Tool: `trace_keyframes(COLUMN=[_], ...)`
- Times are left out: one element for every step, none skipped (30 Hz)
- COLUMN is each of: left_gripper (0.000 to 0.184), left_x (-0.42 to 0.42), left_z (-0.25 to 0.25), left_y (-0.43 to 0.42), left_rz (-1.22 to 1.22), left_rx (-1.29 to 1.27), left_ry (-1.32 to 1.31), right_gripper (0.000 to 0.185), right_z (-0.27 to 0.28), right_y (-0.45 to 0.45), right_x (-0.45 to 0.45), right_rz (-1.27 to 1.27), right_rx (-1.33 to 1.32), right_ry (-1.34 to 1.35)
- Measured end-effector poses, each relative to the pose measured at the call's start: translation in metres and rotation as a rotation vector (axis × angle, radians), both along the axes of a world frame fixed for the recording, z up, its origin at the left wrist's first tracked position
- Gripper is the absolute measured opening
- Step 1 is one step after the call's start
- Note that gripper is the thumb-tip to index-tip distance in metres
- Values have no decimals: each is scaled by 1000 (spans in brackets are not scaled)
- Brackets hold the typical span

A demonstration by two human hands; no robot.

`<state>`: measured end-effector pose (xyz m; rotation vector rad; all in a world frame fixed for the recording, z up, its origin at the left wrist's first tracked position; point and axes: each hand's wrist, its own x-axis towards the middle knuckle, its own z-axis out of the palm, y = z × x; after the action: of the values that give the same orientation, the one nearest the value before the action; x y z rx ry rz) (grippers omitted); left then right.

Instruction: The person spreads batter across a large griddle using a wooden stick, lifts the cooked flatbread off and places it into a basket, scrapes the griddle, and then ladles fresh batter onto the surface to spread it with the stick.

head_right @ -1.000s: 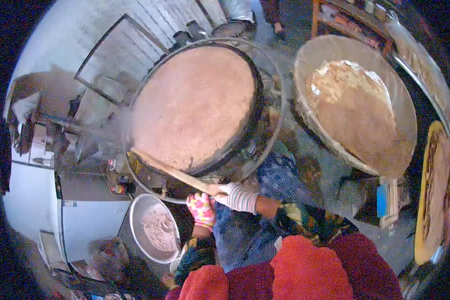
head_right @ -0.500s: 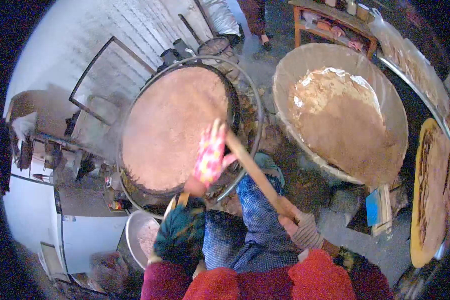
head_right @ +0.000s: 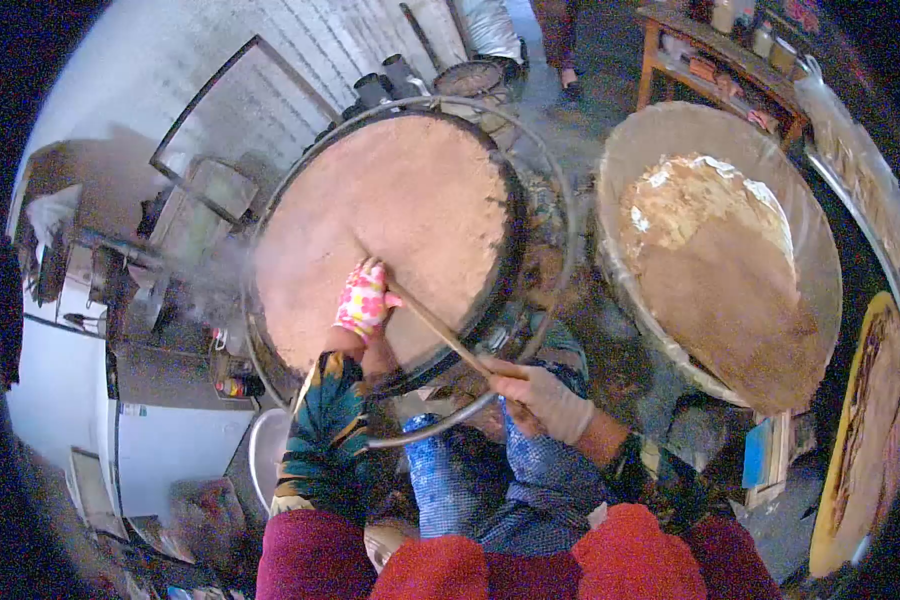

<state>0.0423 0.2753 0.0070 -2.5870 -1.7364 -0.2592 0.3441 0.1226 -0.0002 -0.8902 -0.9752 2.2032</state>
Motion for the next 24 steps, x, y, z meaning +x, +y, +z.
trace_keyframes(left_gripper=[79, 79, 68, 58, 57, 57, 60, 64, 74, 85, 93, 92, 91, 89, 87, 88, 88, 86, 86, 83, 81, 81, 81, 81], left_x=[-19, -37, -54, -73, -100, -105, -118, -141, -157, -153, -161, -143, -110, -72, -31, 3, 35, 64, 92, 117, 137, 153, 161, 161], left_z=[0, 1, 2, 4, -9, 3, 7, -7, -18, -17, -30, -21, -8, 12, 30, 39, 45, 46, 41, 31, 25, 27, 27, 26], left_y=[-9, -21, -36, -53, -70, -94, -118, -140, -161, -183, -196, -190, -190, -172, -140, -109, -75, -35, 6, 44, 78, 103, 122, 136], left_rz=[46, 56, 80, 102, 103, 172, 253, 234, 262, 261, 266, 247, 237, 218, 204, 120, 34, -108, -222, -247, -270, -199, -129, -120], left_rx=[51, 49, 65, 83, 159, 74, 8, 74, 67, 88, 92, 150, 206, 189, 173, 149, 130, 175, 251, 262, 273, 72, -137, -133], left_ry=[54, 56, 11, -32, 3, 3, 22, 105, 160, 70, 143, 140, 129, 67, 1, -63, -125, -131, -221, -204, -189, -33, 119, 107], right_gripper=[43, 44, 44, 42, 41, 40, 39, 39, 40, 41, 42, 42, 44, 45, 45, 44, 44, 44, 43, 43, 44, 46, 46, 47], right_z=[12, 25, 20, 9, 9, 9, 11, -37, -26, -7, 13, 28, 38, 39, 29, 20, 9, 2, 9, 19, 17, 16, 15, 15], right_y=[4, 8, 8, 5, 1, -3, -10, -21, -31, -33, -36, -40, -45, -47, -53, -58, -55, -49, -34, -14, 12, 38, 62, 87], right_x=[-11, -22, -36, -51, -64, -77, -86, -106, -108, -97, -86, -71, -51, -30, -11, 10, 31, 48, 60, 71, 85, 99, 110, 121], right_rz=[52, 105, 113, 174, 199, 220, 202, 142, 153, 276, 399, 384, 397, 418, 257, 97, -103, -304, -388, -472, -421, -376, -333, -293], right_rx=[-7, -13, -11, -1, 97, 195, 377, 712, 725, 734, 735, 736, 659, 584, 601, 622, 680, 738, 688, 638, 517, 390, 286, 177], right_ry=[-35, -70, -66, -120, -154, -190, -209, -257, -236, -393, -549, -552, -609, -670, -699, -725, -709, -683, -718, -749, -650, -562, -477, -402])
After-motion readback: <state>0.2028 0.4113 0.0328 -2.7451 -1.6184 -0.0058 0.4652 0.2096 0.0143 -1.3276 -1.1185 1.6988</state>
